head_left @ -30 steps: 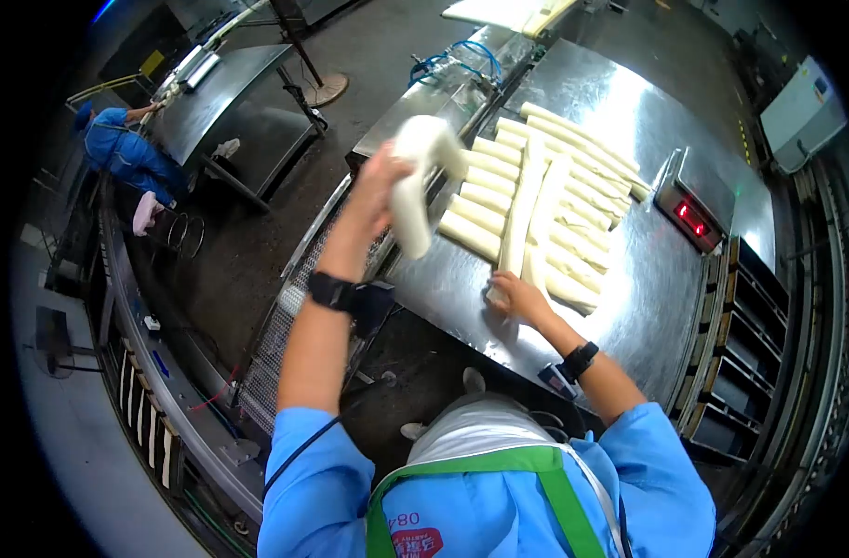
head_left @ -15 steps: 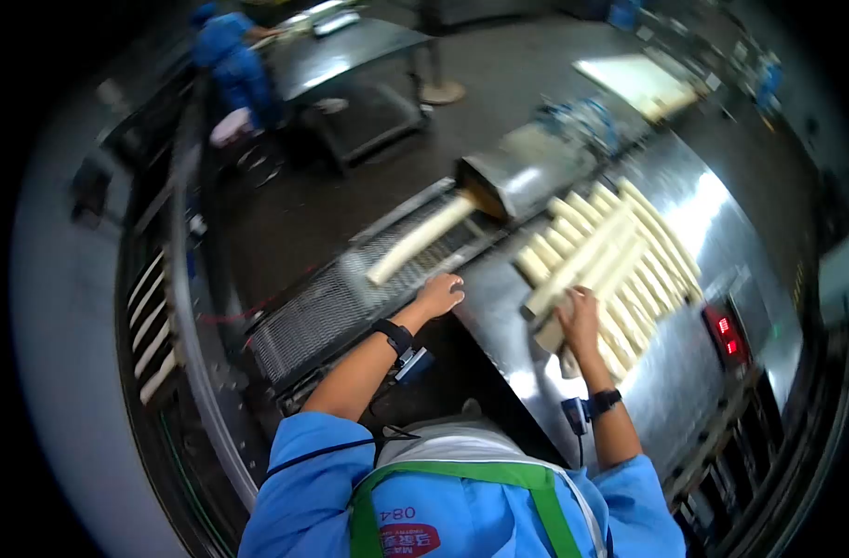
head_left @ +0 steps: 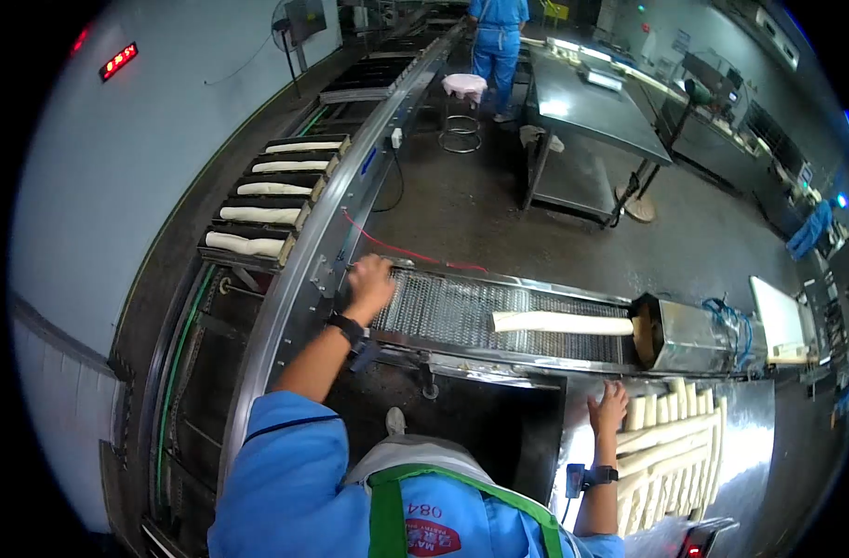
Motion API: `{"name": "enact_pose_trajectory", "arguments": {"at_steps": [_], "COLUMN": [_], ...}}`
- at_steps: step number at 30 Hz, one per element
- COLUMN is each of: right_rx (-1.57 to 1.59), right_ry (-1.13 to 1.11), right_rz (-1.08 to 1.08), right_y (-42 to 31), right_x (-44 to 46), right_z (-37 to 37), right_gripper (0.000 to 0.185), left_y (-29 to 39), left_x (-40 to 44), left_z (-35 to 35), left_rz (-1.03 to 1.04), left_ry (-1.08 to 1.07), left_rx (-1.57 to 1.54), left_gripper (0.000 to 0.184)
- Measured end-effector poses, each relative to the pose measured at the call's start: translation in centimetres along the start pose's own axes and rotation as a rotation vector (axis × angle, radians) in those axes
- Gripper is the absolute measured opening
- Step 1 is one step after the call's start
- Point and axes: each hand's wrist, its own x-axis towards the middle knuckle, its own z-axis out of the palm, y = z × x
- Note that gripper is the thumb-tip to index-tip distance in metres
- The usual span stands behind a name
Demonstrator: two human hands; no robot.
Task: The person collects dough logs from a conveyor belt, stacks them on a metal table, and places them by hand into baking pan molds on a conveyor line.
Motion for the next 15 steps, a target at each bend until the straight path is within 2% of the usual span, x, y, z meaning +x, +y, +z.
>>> {"name": "enact_pose_trajectory", "arguments": {"at_steps": [1,2,3,4,5,6,7,8,9,10,11,12,14,15], "right_rx": [-0.019,-0.017,-0.004,0.008,-0.012,-0.014,-0.038,-0.066,-0.063,-0.098,-0.131,-0.155,-0.14,-0.119], "right_ry": [-0.021,-0.018,-0.04,-0.063,-0.056,-0.047,-0.012,0.02,0.022,-0.036,-0.097,-0.088,-0.042,-0.081], "right_rz": [-0.022,-0.074,-0.08,-0.083,-0.107,-0.167,-0.257,-0.345,-0.332,-0.356,-0.377,-0.359,-0.328,-0.322], "right_y": [-1.7,-2.6,-4.4,-6.5,-8.3,-9.8,-11.1,-12.5,-13.6,-14.6,-15.7,-16.8,-18.0,-18.6], "right_x": [0.7,1.6,2.4,2.9,3.5,4.3,5.0,5.6,6.4,7.2,7.9,8.4,9.3,9.7], "right_z": [0.2,1.1,1.0,1.0,1.7,2.3,2.6,3.0,3.5,3.9,4.3,4.5,4.9,4.8], "right_gripper": [0.051,0.053,0.053,0.053,0.056,0.056,0.056,0.056,0.056,0.056,0.056,0.056,0.054,0.051], "left_y": [-3.0,-5.7,-9.1,-12.8,-17.8,-20.5,-21.2,-21.7,-24.9,-26.6,-26.0,-27.3,-27.3,-27.4], "left_x": [2.0,3.7,4.8,5.8,6.3,6.6,6.5,5.8,5.0,3.7,2.6,0.6,-0.2,-0.6], "left_z": [-1.3,-3.7,-4.2,-6.1,-5.4,-6.6,-8.6,-10.0,-8.5,-8.4,-9.2,-8.5,-8.2,-8.7], "left_rz": [-0.092,-0.173,-0.259,-0.269,-0.136,-0.133,-0.165,-0.256,-0.238,-0.094,-0.079,0.16,0.122,0.074], "left_ry": [0.079,0.036,0.102,0.081,0.278,0.215,0.026,-0.24,-0.111,-0.301,-0.359,-0.064,0.085,0.025], "left_rx": [0.076,0.135,0.322,0.179,0.443,0.45,0.497,0.445,0.315,0.541,0.548,0.573,0.394,0.383], "left_gripper": [0.033,0.032,0.031,0.032,0.033,0.031,0.028,0.034,0.036,0.037,0.03,0.023,0.027,0.03]}}
